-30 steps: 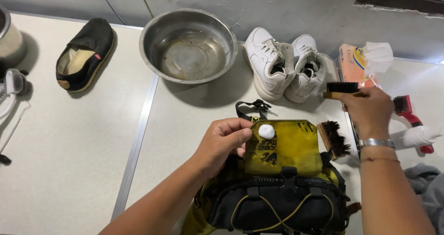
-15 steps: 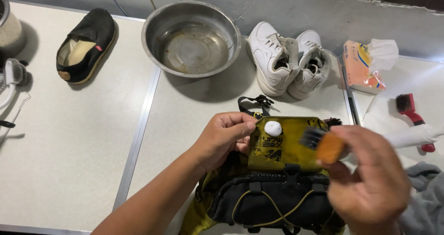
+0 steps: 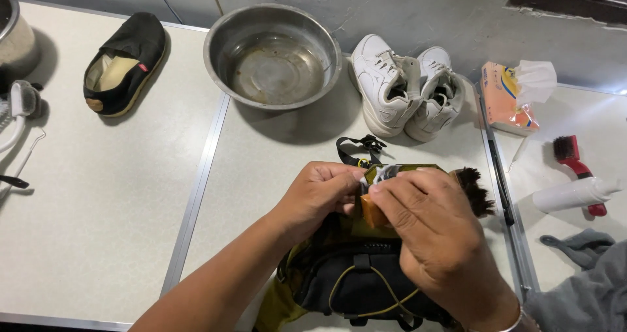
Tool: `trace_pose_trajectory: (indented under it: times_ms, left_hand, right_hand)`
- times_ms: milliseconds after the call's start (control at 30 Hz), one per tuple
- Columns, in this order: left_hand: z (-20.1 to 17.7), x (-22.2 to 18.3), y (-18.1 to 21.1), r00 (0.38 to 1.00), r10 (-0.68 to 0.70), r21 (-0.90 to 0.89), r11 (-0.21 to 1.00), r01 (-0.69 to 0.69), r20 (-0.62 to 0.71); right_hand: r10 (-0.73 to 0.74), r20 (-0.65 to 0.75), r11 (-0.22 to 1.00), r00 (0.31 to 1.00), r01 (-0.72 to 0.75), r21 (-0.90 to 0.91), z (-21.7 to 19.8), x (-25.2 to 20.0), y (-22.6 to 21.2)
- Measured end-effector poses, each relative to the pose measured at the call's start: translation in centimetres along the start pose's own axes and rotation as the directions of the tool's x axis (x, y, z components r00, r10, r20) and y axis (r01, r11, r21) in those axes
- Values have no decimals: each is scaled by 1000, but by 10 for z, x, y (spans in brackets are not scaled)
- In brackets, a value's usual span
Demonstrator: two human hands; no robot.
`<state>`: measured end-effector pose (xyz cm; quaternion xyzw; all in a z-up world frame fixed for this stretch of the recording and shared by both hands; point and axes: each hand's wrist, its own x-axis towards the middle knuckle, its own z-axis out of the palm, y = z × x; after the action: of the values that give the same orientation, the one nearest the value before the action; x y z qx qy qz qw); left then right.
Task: Cleaning a small yellow pouch using cleaning foam, a brush, and a cloth on a workbench.
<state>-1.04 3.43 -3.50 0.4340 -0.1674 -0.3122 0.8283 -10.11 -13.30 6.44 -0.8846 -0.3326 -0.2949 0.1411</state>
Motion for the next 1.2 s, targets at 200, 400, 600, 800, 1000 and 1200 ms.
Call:
trace_pose_trajectory:
  times_ms: [200, 400, 600, 800, 1000, 1200]
  left_hand:
    - [1, -2, -2, 1000, -7, -25, 1000, 8, 24]
    - [-1, 1, 3, 997, -51, -35, 998, 53, 52]
    - [0, -2, 2, 995, -78, -47, 996, 81, 59]
    - [5, -4, 4, 995, -92, -33, 995, 94, 48]
    - [4, -2, 8, 994, -110, -22, 994, 110, 27]
    - [10, -4, 13, 994, -103, -22, 994, 104, 36]
  right_hand:
    - [39, -48, 997, 998, -35, 71, 4, 3, 7]
    - [51, 66, 994, 997, -57, 88, -7, -4, 21]
    - [-50, 48, 983, 998, 41, 176, -4, -5, 9]
    - [15, 23, 987, 1000, -18, 159, -9, 15, 7]
    - [-93, 92, 988, 991, 81, 129, -6, -7, 19]
    - [-144, -64, 986, 988, 148, 77, 3, 2, 6]
